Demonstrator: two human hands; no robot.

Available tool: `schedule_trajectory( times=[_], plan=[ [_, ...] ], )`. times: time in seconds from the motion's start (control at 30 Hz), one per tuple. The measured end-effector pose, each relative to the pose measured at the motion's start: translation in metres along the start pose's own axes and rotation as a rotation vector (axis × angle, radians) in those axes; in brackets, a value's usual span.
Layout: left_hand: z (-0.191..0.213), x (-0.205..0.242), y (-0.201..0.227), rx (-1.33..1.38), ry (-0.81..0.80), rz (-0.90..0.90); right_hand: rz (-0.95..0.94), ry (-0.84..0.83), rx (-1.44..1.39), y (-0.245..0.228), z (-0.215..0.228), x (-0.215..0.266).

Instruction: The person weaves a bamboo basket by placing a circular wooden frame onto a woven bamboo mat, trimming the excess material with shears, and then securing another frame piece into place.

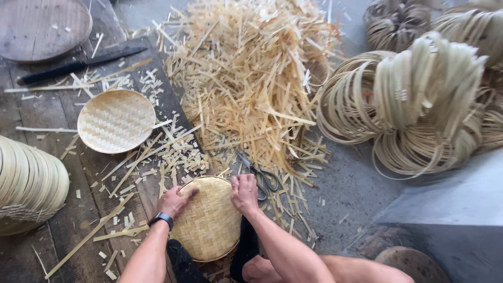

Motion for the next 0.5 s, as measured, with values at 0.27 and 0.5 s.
schedule_trajectory(
  times=[0.27,0.5],
  plan=[
    [0.111,0.095,0.104,-0.208,0.297,-0.269,-0.342,0.217,-0.474,-0.102,0.227,0.070],
    [0.098,0.238,0.141,-0.302,0.668,-0.860,0.305,0.141,-0.350,-0.225,0.420,0.167]
  ],
)
Point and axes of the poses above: each hand's wrist, its own x-axis away from the middle knuckle, its own z-axis out of the back of the hand, y = z × x, the point moved 8 cm from there along -x, towards the middle knuckle, and after that the axes turned 13 degrees about -x, right-handed, at the moved point
